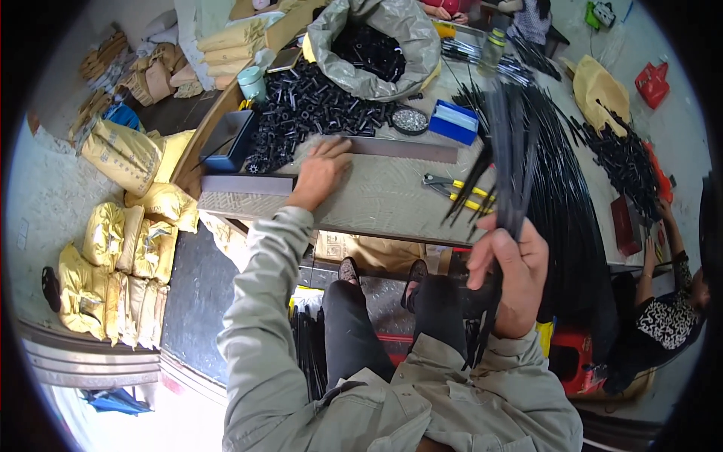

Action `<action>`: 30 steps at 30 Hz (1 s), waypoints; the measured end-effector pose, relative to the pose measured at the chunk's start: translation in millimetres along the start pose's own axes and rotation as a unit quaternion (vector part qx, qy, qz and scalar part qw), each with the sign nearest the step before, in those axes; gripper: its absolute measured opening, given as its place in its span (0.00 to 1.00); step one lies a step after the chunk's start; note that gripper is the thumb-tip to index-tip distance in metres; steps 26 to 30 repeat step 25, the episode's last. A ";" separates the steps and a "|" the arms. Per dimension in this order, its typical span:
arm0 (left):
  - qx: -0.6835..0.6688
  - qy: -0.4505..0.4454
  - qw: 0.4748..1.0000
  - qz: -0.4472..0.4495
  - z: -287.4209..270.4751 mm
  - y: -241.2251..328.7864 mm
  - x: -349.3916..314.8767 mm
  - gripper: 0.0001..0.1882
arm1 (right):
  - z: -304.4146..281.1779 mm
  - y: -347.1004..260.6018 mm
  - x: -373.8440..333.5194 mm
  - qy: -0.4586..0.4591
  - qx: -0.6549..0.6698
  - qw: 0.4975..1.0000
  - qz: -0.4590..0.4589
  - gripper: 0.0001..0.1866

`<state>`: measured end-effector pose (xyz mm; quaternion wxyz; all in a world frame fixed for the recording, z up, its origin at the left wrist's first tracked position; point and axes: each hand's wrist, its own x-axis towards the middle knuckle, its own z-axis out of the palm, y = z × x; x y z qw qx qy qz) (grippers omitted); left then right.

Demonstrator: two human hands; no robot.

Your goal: Assembling plastic connectors and components onto black communication cables.

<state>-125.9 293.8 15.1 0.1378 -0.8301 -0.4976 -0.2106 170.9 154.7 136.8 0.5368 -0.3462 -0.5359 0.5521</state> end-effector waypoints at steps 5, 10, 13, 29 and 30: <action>-0.384 0.131 0.913 -0.045 -77.4 73.3 4.1 0.42 | 11.4 4.7 2.6 -0.065 0.045 0.994 0.080 0.10; -0.486 0.132 0.863 -0.050 -129.0 133.5 10.5 0.32 | 18.1 3.8 3.1 -0.251 0.036 0.952 0.170 0.10; -0.598 0.108 0.783 -0.135 -140.9 141.3 9.4 0.20 | 17.8 5.9 -1.1 -0.299 0.050 0.943 0.141 0.11; -0.588 0.191 0.771 -0.154 -154.9 156.6 -6.0 0.10 | 20.9 -4.8 -11.9 -0.359 0.102 0.921 0.110 0.15; -0.588 0.191 0.771 -0.154 -154.9 156.6 -6.0 0.10 | 20.9 -4.8 -11.9 -0.359 0.102 0.921 0.110 0.15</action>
